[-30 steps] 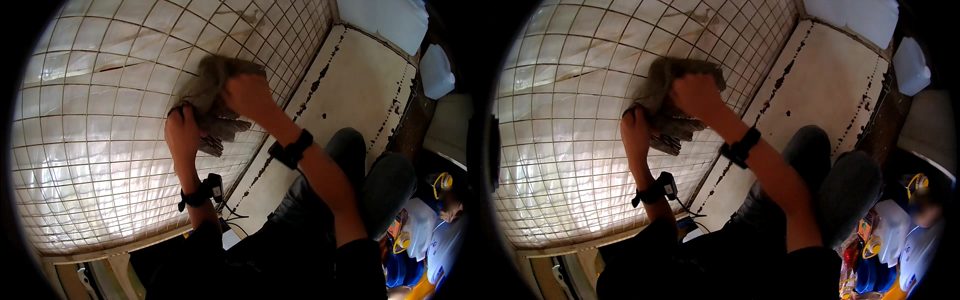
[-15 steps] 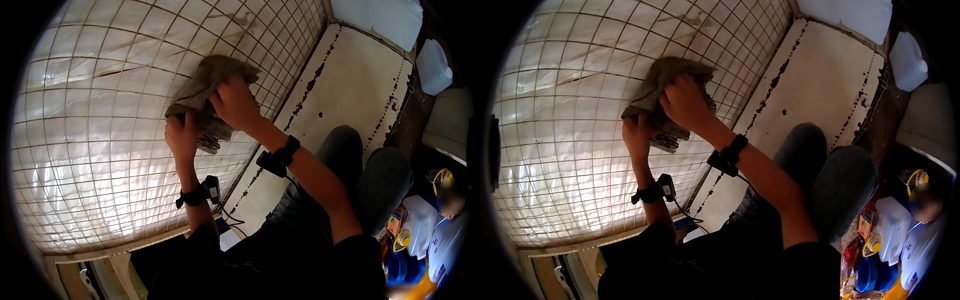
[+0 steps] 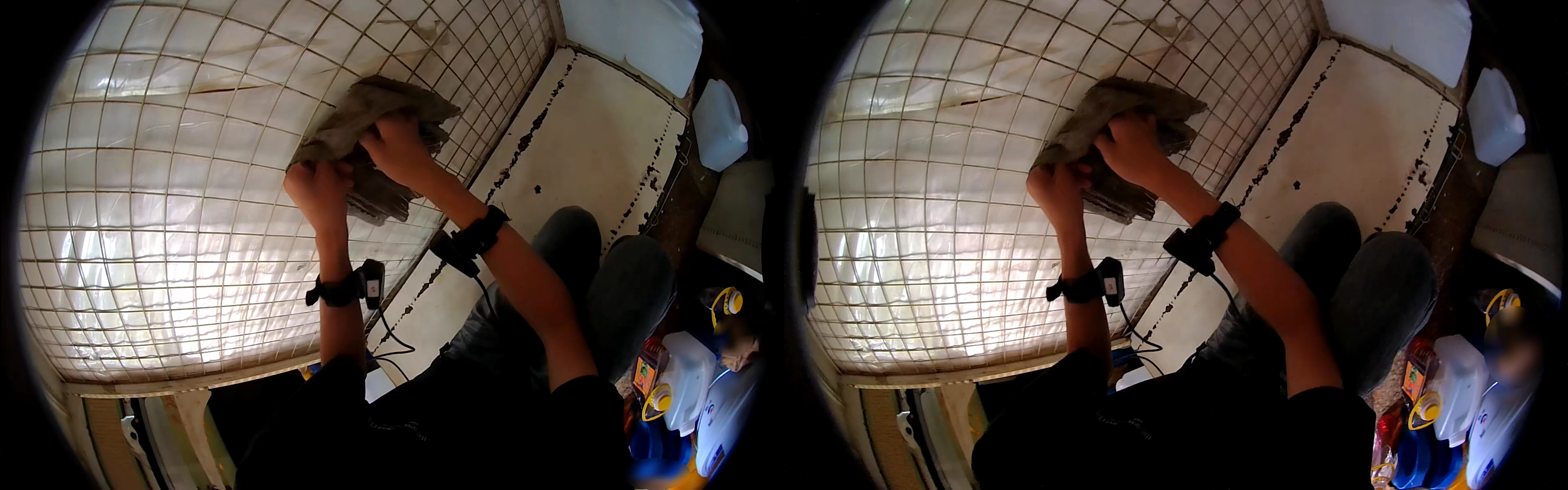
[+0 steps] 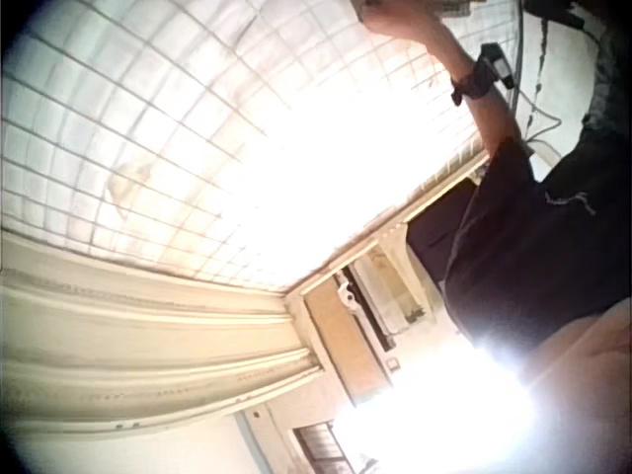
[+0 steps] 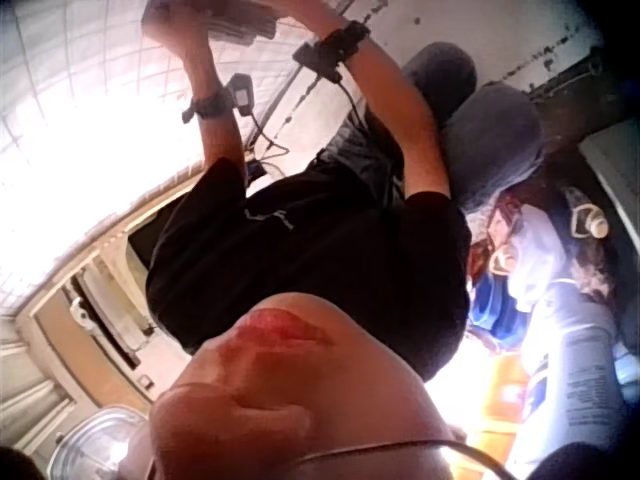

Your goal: The person wipes down the white shelves and a white grid wall with a cloth.

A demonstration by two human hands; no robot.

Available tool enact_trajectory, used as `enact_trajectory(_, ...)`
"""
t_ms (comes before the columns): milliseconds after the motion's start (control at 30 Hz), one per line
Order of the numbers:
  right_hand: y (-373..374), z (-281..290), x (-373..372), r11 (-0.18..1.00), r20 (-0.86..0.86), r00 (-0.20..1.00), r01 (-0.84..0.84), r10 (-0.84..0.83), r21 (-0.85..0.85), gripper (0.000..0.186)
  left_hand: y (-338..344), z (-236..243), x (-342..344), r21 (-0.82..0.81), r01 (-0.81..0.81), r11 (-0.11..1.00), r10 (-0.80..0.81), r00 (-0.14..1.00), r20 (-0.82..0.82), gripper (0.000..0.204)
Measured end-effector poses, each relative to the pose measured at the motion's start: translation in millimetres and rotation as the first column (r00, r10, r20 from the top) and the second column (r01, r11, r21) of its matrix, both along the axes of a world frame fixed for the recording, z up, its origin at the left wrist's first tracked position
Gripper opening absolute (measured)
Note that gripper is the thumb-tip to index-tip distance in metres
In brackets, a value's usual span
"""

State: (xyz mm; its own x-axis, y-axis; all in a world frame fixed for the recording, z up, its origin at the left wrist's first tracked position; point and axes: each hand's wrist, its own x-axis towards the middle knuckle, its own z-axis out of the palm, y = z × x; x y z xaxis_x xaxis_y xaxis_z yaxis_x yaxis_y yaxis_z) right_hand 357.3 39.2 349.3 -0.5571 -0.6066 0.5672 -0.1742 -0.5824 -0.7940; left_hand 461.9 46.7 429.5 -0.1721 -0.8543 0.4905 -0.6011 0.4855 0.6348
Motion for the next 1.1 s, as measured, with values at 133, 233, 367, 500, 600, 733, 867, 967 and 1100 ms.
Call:
enact_trajectory(133, 7, -9, -3, 0.989, -0.334, 0.938, 0.124, -0.091, 0.078, 0.015, -4, 2, -4, -0.112, -0.093, 0.989, 0.114, 0.974, 0.196, 0.03)
enact_trajectory(233, 10, -5, -8, 0.986, -0.402, 0.908, 0.153, -0.117, 0.058, 0.014, -10, 5, -3, -0.111, -0.094, 0.989, 0.12, 0.957, 0.262, 0.032)
enact_trajectory(367, 28, 29, -18, 0.964, -0.513, 0.858, 0.118, 0.022, 0.239, 0.015, -12, 4, 17, -0.087, -0.048, 0.995, 0.065, 0.977, 0.204, 0.032)
enact_trajectory(500, 34, 33, -23, 0.95, -0.468, 0.864, 0.279, -0.185, 0.141, 0.016, -4, -16, 17, -0.041, 0.047, 0.998, -0.048, 0.998, -0.035, 0.033)
enact_trajectory(600, 35, 43, -26, 0.917, -0.404, 0.824, 0.361, -0.398, -0.169, 0.014, -2, -26, 18, -0.153, 0.214, 0.965, -0.235, 0.962, -0.136, 0.04)
enact_trajectory(733, 18, 27, -24, 0.911, -0.351, 0.842, 0.398, -0.41, -0.109, 0.012, 5, 2, 2, 0.057, 0.08, 0.995, -0.076, 0.995, -0.059, 0.037)
enact_trajectory(867, 3, 26, -24, 0.928, -0.405, 0.839, 0.363, -0.363, -0.081, 0.01, -3, 4, 2, 0.0, -0.038, 0.999, 0.038, 0.998, 0.057, 0.038)
enact_trajectory(967, -6, 38, -18, 0.949, -0.427, 0.856, 0.315, -0.291, -0.015, 0.009, -13, -7, 10, -0.077, -0.025, 0.997, 0.032, 0.995, 0.092, 0.038)
enact_trajectory(1100, -15, 32, -24, 0.946, -0.453, 0.832, 0.302, -0.322, -0.117, 0.01, -7, -4, 11, -0.027, 0.039, 0.999, -0.038, 0.998, 0.046, 0.037)
